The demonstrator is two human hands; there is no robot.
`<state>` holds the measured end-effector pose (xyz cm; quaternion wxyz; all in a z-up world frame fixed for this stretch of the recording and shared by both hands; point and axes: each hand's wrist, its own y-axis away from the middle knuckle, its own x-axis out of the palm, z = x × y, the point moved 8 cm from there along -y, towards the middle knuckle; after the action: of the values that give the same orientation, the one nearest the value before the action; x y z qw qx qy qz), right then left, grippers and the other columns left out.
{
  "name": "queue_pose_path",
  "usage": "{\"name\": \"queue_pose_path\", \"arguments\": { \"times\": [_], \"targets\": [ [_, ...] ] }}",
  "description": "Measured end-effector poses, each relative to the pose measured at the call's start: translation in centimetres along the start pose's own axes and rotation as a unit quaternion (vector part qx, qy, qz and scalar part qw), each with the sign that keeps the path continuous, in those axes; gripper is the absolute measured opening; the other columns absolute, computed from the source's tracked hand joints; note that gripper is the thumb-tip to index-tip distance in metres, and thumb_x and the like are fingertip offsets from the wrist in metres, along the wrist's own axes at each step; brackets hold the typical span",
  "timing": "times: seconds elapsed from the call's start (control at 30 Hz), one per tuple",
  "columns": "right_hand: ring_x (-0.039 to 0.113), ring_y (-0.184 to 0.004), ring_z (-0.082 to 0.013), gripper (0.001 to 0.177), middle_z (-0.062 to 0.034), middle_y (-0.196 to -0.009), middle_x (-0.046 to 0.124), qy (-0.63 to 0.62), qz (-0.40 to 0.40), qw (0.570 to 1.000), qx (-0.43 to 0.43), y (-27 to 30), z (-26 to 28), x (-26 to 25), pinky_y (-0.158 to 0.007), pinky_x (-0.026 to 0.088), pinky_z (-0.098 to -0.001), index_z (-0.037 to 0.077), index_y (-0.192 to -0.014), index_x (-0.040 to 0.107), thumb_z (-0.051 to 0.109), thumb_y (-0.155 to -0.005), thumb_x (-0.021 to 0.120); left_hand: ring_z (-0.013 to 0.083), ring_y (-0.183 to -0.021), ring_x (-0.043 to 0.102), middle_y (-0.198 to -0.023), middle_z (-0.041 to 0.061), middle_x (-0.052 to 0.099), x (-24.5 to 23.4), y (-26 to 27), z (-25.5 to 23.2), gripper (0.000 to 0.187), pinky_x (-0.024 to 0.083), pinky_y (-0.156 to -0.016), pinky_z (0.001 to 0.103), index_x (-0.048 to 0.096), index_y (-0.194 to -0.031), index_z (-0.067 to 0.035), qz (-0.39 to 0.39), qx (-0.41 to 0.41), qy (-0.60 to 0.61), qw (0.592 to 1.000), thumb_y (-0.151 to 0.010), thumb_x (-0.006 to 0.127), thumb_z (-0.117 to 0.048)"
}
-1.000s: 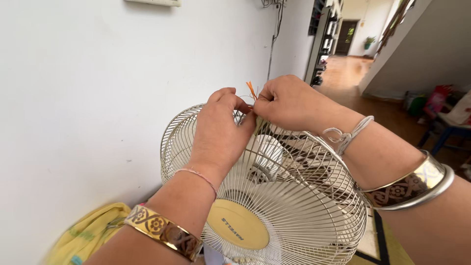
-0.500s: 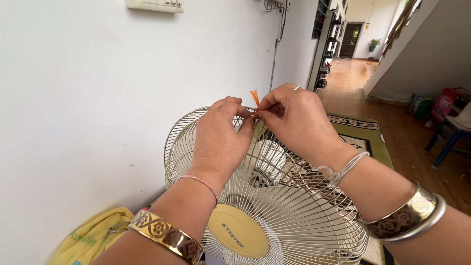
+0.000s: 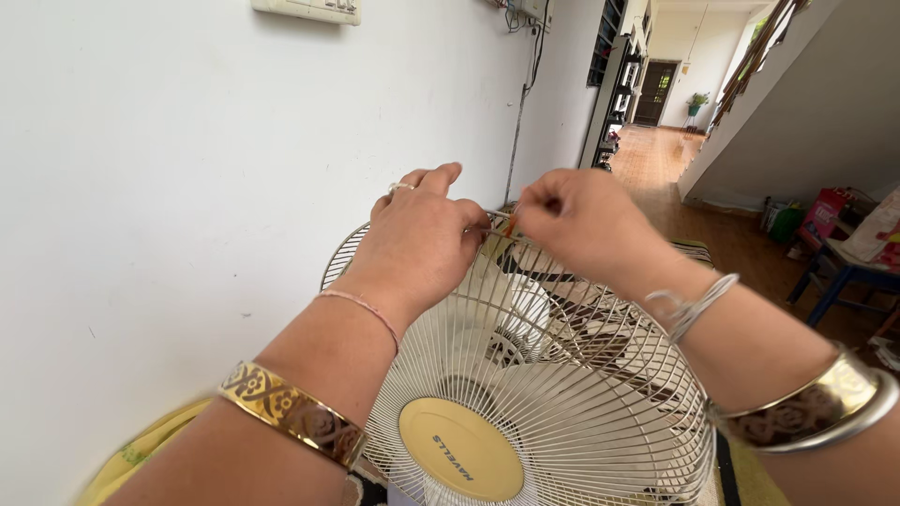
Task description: The person secures a white metal fan cage using orange zip ties. They thread the ties through the cage bars, pull them tight, and trim the excess ends. The person rotates the fan to access different points around the cage and continues fastening until the cage is held in place.
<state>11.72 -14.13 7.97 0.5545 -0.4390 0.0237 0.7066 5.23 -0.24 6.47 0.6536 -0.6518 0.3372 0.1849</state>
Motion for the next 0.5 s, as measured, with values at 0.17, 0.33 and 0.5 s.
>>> {"name": "queue_pose_path", "arguments": {
  "times": [0.17,0.33,0.5],
  "targets": [
    [0.069,-0.077,-0.0109,0.024,-0.0070,-0.087,0.075,-0.168,0.059,0.983,0.044,-0.7,0.3,-1.3,-0.075,0.058,-0.0254,0.000,-0.095,0.074,0.023,-0.091,0.069,0.0290,-0.131,0.050,-0.148,0.007,0.049,0.3,-0.2,0.0,0.023,0.043,-0.105,0.045,0.078,-0.101,-0.011,0.076,-0.036,0.019,0.996,-0.085,0.062,-0.004],
    [0.069,-0.077,-0.0132,0.018,-0.0061,-0.089,0.078,0.040,0.026,0.998,0.041,1.8,-0.2,-1.8,-0.073,0.056,-0.0268,0.003,-0.096,0.079,0.016,-0.084,0.076,0.0312,-0.120,0.058,-0.145,0.009,0.051,0.1,-0.4,-0.8,0.022,0.047,-0.101,0.040,0.073,-0.100,-0.004,0.074,-0.018,0.083,0.994,-0.083,0.061,0.002],
    [0.068,-0.082,-0.0079,0.018,0.0012,-0.098,0.075,-0.039,-0.050,0.996,-0.057,3.2,0.5,-1.0,-0.074,0.056,-0.0243,0.001,-0.097,0.082,0.012,-0.084,0.075,0.0291,-0.108,0.065,-0.120,0.011,0.064,0.6,-0.8,-0.9,0.024,0.051,-0.096,0.038,0.072,-0.099,-0.005,0.112,-0.023,0.090,0.989,-0.084,0.057,0.005]
  ]
}}
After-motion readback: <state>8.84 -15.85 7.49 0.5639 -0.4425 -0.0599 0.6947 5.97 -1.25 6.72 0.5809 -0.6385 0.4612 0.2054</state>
